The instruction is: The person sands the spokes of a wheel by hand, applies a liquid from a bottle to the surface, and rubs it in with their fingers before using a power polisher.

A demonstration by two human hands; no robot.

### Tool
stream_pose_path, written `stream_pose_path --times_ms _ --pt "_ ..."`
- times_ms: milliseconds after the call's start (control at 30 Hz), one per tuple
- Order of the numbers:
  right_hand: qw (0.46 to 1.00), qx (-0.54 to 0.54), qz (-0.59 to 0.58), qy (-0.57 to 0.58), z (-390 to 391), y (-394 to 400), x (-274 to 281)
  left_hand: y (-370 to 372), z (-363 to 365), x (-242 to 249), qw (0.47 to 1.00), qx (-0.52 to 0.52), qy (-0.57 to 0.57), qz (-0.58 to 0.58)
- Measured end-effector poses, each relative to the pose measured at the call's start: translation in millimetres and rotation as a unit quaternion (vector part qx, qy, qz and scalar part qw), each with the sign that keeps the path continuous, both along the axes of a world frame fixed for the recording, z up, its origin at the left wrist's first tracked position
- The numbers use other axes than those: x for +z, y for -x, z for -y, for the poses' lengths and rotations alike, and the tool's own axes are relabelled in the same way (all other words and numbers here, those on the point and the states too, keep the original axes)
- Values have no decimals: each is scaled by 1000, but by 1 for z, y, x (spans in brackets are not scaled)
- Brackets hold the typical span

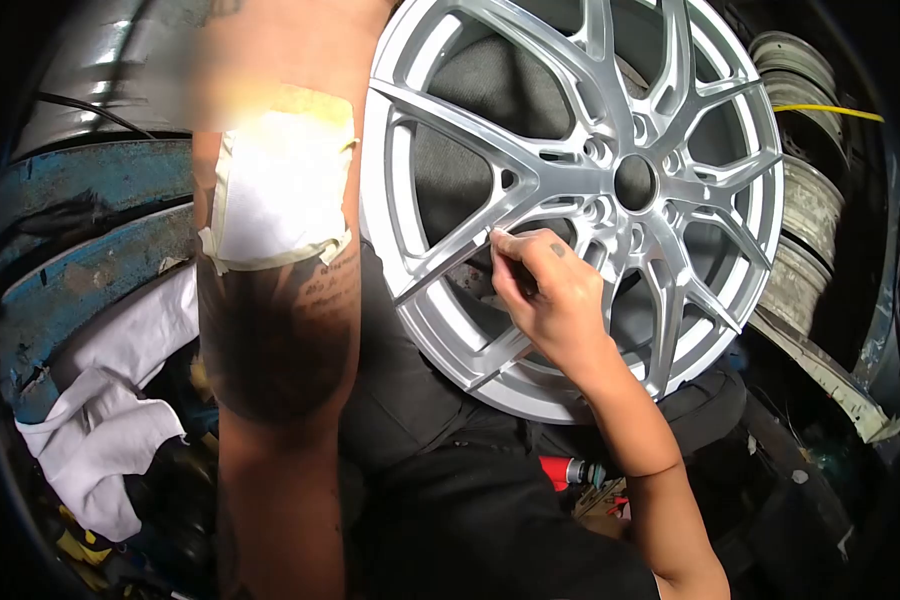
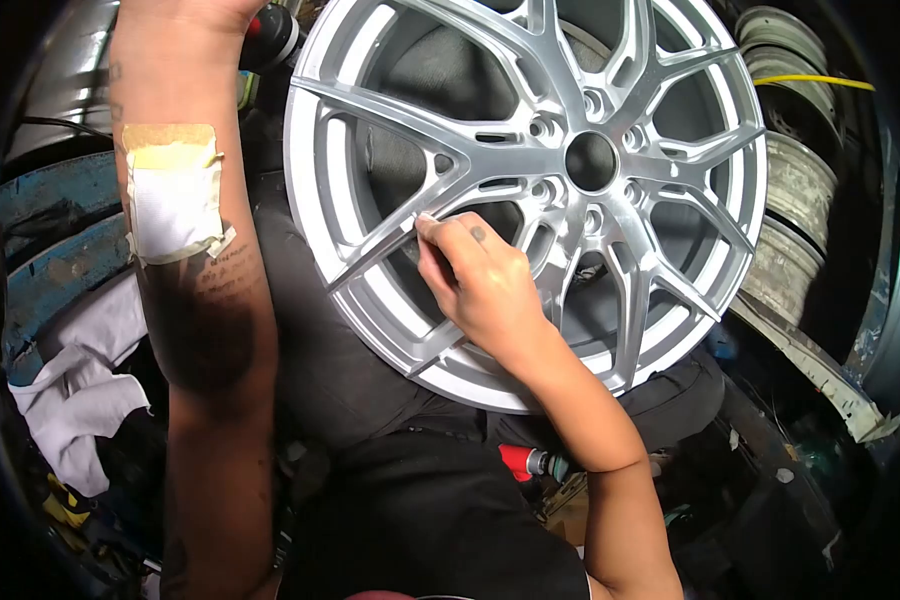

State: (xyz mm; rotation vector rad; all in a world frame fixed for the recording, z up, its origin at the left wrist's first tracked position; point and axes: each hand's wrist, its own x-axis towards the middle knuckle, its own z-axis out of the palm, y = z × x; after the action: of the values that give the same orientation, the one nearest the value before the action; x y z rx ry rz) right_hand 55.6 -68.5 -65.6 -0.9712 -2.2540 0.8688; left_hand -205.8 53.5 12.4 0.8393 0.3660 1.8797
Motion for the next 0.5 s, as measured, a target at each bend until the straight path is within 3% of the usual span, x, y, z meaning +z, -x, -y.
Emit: stream_pose_path --times_ms 133,267,500 --pt "999 6 21 27 0 -5 3 -2 3 4 998 36 -6 -51" --pt "999 17 38 24 2 -7 7 4 -1 5 998 4 54 -23" --pt "998 17 35 52 5 -9 6 3 -4 3 999 14 14 -45"
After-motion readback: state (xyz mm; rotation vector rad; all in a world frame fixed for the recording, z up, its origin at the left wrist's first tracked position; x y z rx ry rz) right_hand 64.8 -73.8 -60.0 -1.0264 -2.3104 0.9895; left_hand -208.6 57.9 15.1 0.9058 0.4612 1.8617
